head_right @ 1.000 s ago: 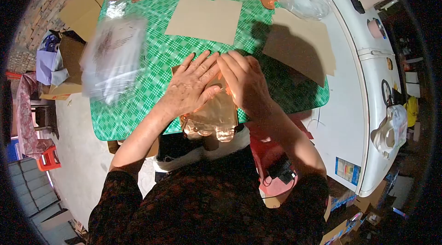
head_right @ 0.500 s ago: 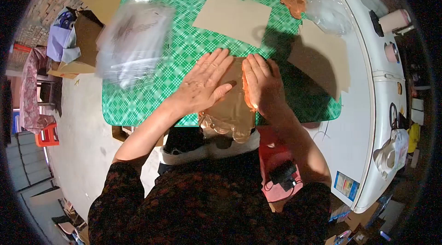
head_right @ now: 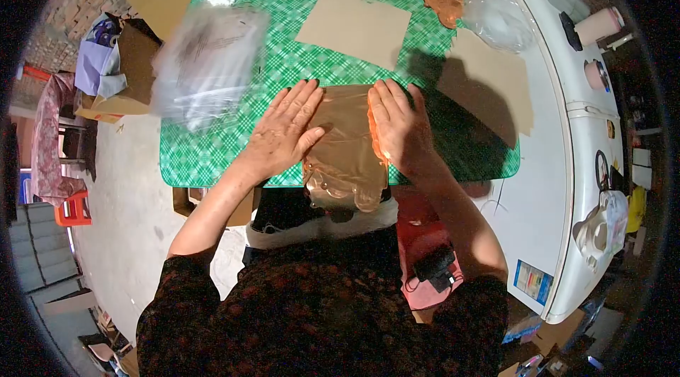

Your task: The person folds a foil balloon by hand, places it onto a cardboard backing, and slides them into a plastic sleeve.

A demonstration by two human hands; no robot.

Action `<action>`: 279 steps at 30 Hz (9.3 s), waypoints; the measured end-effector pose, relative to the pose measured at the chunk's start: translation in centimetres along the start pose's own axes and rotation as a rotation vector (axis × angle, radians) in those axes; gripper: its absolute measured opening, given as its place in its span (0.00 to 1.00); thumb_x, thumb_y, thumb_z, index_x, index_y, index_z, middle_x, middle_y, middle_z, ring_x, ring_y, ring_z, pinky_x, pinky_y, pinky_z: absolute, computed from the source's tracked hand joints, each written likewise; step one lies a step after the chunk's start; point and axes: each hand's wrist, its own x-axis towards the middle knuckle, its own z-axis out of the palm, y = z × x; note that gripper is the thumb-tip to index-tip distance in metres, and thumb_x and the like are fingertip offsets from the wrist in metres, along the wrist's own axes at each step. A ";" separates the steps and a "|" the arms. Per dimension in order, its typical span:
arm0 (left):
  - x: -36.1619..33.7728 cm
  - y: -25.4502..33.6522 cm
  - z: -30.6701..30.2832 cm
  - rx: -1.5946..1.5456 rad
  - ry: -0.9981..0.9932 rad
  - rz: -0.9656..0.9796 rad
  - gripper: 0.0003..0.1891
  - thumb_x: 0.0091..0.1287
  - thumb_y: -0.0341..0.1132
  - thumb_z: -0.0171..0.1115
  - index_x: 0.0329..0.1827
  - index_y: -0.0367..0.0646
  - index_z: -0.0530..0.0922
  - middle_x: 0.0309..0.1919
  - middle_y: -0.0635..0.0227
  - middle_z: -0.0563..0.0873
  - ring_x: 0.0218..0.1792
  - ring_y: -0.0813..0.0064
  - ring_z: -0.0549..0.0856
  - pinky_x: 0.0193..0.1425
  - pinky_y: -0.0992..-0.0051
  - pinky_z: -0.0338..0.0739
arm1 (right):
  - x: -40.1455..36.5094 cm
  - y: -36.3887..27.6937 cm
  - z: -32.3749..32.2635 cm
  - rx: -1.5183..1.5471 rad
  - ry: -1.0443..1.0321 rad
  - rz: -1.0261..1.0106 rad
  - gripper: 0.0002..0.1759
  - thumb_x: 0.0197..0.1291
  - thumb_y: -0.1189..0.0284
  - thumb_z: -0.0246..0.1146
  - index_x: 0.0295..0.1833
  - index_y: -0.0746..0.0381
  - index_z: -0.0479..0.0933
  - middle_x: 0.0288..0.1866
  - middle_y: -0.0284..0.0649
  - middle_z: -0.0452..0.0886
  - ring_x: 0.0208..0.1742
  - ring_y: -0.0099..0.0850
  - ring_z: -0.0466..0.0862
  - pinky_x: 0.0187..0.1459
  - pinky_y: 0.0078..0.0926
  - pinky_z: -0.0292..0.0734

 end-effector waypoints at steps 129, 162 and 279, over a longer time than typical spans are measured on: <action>-6.4 1.9 -5.4 -0.284 -0.112 0.151 0.37 0.54 0.19 0.61 0.73 0.44 0.80 0.77 0.63 0.80 0.82 0.57 0.72 0.86 0.48 0.65 | -6.6 -6.2 -2.9 0.411 0.033 -0.104 0.26 0.54 0.74 0.71 0.62 0.65 0.84 0.58 0.37 0.75 0.62 0.38 0.77 0.70 0.46 0.75; -3.9 3.3 -1.3 -0.388 0.211 -0.089 0.08 0.65 0.33 0.78 0.36 0.38 0.87 0.34 0.65 0.82 0.39 0.60 0.78 0.48 0.61 0.72 | -4.7 -4.6 -3.2 0.527 -0.134 0.254 0.07 0.61 0.79 0.65 0.44 0.65 0.75 0.41 0.49 0.76 0.48 0.52 0.78 0.54 0.50 0.75; -5.0 7.3 2.6 0.024 0.017 -0.063 0.44 0.72 0.69 0.61 0.85 0.54 0.68 0.87 0.35 0.54 0.88 0.38 0.54 0.89 0.45 0.52 | 3.8 -5.9 -1.7 0.705 -0.205 0.453 0.23 0.68 0.75 0.68 0.67 0.64 0.78 0.58 0.51 0.87 0.59 0.55 0.86 0.59 0.49 0.82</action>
